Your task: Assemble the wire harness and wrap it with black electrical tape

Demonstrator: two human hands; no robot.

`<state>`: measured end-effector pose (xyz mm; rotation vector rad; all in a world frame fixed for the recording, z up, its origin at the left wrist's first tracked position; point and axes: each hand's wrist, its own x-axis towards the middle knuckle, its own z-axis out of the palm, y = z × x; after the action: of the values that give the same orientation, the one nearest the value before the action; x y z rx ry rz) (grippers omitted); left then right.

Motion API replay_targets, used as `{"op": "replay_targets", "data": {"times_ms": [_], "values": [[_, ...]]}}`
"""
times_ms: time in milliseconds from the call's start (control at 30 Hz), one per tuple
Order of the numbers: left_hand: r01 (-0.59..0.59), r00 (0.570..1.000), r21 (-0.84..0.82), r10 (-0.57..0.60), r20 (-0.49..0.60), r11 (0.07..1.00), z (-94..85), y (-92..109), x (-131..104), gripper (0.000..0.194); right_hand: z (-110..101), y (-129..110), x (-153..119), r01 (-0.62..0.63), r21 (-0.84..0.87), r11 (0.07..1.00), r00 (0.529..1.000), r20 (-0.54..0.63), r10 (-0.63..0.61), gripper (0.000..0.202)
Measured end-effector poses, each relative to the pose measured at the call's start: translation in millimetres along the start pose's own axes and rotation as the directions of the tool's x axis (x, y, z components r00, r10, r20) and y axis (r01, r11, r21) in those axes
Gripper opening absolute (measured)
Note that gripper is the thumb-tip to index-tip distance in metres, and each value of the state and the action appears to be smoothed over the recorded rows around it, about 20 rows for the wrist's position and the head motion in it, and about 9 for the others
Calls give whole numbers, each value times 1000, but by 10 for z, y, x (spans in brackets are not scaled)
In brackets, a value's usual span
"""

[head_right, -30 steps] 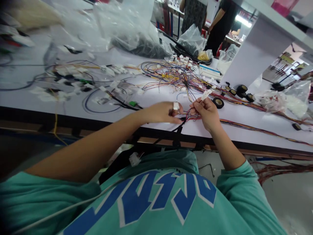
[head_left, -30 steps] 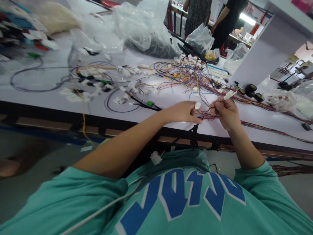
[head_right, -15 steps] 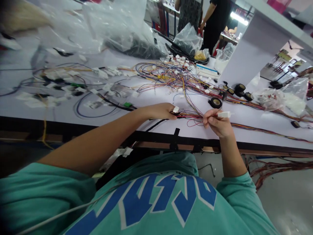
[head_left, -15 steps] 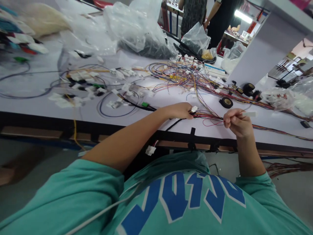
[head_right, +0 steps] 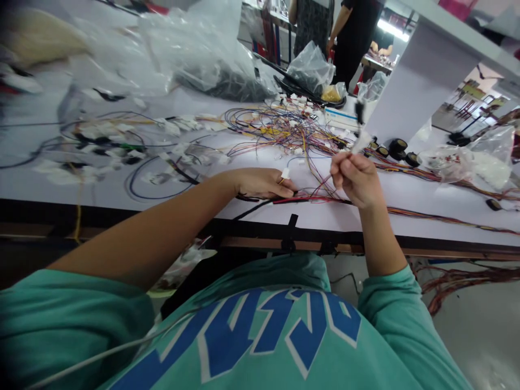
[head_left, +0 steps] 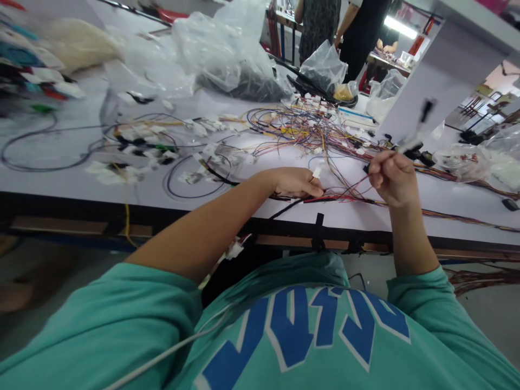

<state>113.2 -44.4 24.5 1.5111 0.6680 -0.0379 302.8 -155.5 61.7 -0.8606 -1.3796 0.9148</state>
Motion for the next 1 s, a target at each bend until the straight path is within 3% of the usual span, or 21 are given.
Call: {"op": "replay_targets", "data": {"times_ms": [100,200,333,400,467,533,600,633,700,767,833,933,1000], "values": [[-64,991,-197,38,-132,978,-104,-7,-18,10,123,51,166,-80,-41,996,997,-4,79,26],[-190,952,-436,57,-300,879,-212,1,-38,15,228,102,241,-104,-66,992,994,33,106,29],[-258,922,-575,21,-386,777,-278,-2,-51,20,247,102,233,-75,-172,982,997,24,80,31],[-262,920,-597,9,-392,758,-281,-22,-40,20,270,80,175,-67,-344,937,981,151,125,30],[-274,915,-609,6,-404,744,-278,-45,-22,19,355,75,77,9,-601,799,906,343,248,24],[-306,899,-610,12,-437,731,-272,-60,-11,17,495,107,-44,187,-812,553,784,463,415,21],[-323,890,-621,7,-455,714,-261,-59,-18,19,636,171,-154,368,-881,297,689,473,549,25],[-318,892,-635,-3,-451,704,-253,-54,-29,22,686,206,-195,433,-875,218,656,472,589,25],[-299,900,-662,-27,-435,687,-238,-43,-60,29,716,260,-233,482,-860,168,635,475,609,24],[-288,902,-670,-40,-429,684,-228,-44,-98,33,649,288,-207,413,-877,247,691,478,541,22],[-272,903,-662,-52,-427,699,-220,-61,-137,34,527,302,-125,235,-864,445,790,436,431,20],[-254,888,-660,-99,-448,707,-183,-102,-202,37,371,350,60,-124,-646,753,918,214,335,21],[-272,866,-658,-120,-486,702,-131,-130,-250,39,338,413,194,-329,-449,831,925,24,379,23]]}}
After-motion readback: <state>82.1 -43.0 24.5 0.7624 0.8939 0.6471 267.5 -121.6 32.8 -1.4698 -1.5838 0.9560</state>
